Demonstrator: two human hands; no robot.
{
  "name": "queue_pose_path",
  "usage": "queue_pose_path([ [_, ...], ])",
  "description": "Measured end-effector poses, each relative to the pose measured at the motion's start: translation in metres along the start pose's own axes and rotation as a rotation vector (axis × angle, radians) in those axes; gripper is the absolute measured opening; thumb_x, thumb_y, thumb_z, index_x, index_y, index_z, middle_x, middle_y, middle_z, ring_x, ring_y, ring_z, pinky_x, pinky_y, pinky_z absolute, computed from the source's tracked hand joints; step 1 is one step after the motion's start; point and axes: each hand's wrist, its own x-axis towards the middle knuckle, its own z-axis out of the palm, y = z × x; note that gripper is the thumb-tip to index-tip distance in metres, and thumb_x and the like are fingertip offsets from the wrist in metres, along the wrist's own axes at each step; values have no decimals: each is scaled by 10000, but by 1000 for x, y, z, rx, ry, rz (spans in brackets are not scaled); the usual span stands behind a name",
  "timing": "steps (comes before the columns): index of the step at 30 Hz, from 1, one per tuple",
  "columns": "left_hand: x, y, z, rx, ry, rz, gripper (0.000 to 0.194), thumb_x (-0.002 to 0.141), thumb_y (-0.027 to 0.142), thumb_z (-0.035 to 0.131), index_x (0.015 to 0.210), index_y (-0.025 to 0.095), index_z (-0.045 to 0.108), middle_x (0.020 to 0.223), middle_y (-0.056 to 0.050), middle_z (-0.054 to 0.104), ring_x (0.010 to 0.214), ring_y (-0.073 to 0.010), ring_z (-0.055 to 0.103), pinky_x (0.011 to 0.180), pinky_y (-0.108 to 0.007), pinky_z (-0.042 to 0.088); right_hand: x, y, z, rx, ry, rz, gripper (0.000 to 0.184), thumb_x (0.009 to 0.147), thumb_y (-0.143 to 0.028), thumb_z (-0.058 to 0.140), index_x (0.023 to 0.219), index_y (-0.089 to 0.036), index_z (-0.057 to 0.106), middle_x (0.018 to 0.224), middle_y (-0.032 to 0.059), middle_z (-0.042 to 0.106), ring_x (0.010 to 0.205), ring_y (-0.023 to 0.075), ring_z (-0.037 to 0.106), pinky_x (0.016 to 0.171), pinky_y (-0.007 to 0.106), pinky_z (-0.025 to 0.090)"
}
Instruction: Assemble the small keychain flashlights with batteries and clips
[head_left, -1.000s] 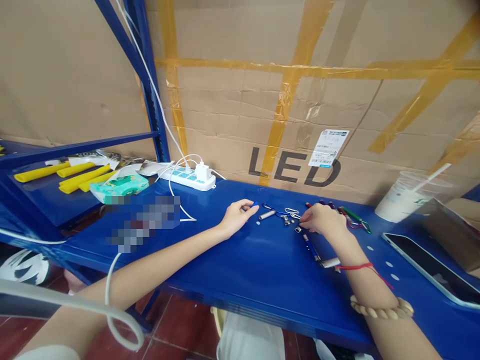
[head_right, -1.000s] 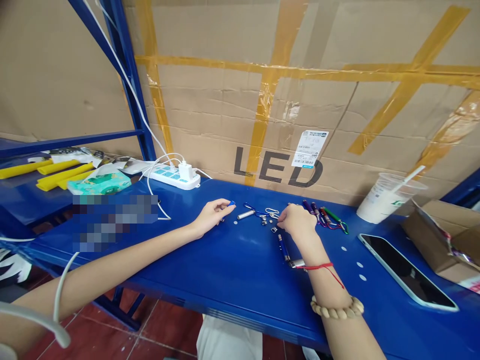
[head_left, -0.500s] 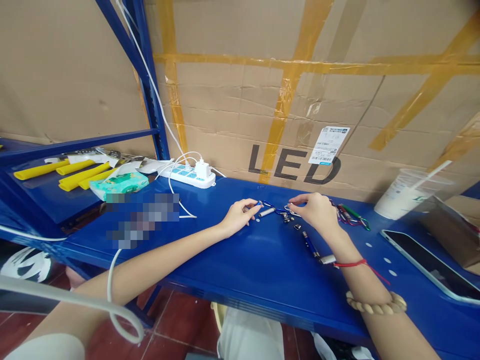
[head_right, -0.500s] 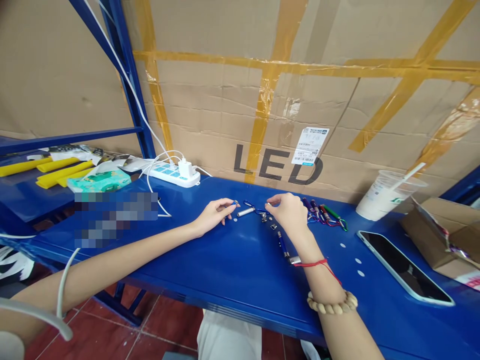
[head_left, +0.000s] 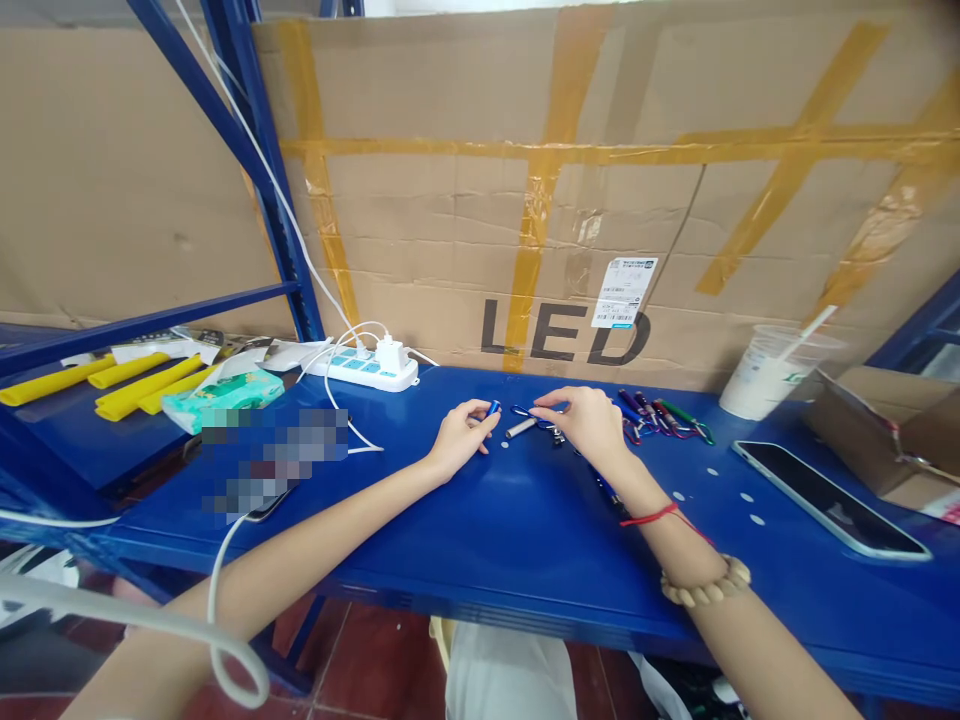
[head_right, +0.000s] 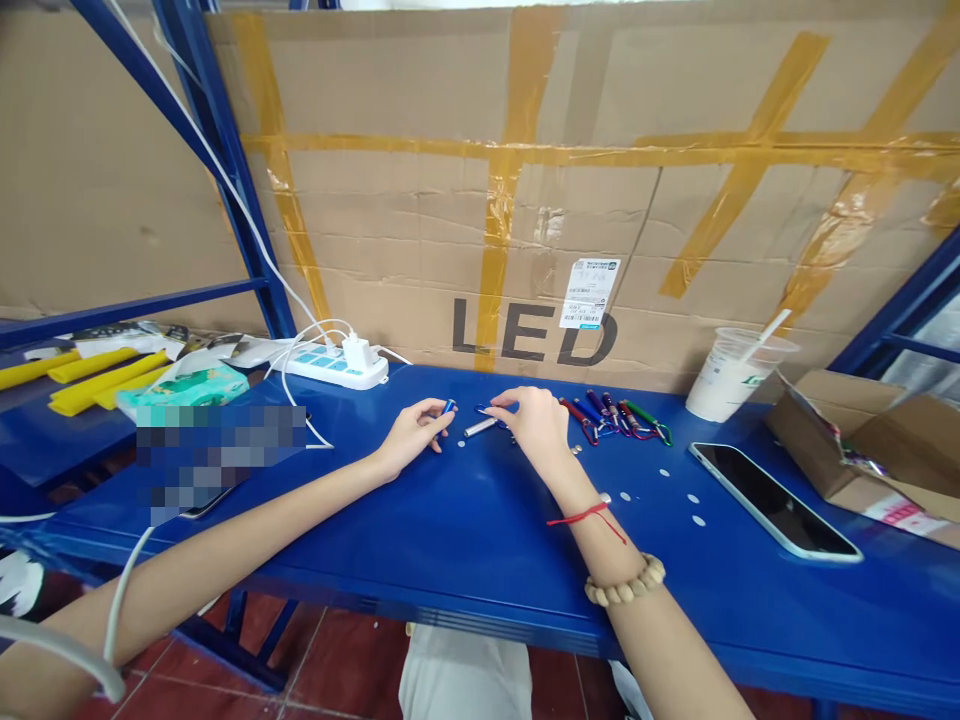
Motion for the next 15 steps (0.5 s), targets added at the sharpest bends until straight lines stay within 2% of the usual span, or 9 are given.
queue_pose_path([
  [3, -1, 4, -1, -22, 24, -41, 296, 715, 293, 634, 937, 100, 606, 716, -30, 512, 626, -99, 533, 437, -177, 483, -1, -1, 2, 69, -30, -12, 289, 861, -473, 552, 1020, -255, 657, 944, -49, 472, 726, -88, 428, 515, -7, 156],
  [6, -2, 7, -1, 9, 1, -14, 308, 723, 311, 616, 941, 94, 600, 729, -38, 530, 629, -97, 536, 460, -175, 476, 0, -1, 4, 218, -9, -62, 292, 894, -444, 508, 1034, -234, 656, 950, -41, 472, 679, -104, 420, 515, -29, 189],
  [11, -4, 5, 1, 53, -134, 99, 382, 718, 409, 590, 944, 102, 580, 747, -54, 570, 601, -104, 532, 461, -194, 444, -1, -6, 9, 500, 21, -131, 272, 898, -357, 503, 1043, -177, 647, 954, -31, 470, 621, -128, 404, 538, -67, 247],
  [15, -5, 1, 2, 116, -204, 160, 351, 777, 404, 512, 972, 116, 552, 747, -53, 577, 594, -100, 499, 454, -186, 386, -6, -14, 9, 588, 9, -183, 217, 861, -326, 546, 964, -176, 665, 932, -43, 473, 632, -135, 403, 525, -88, 231],
])
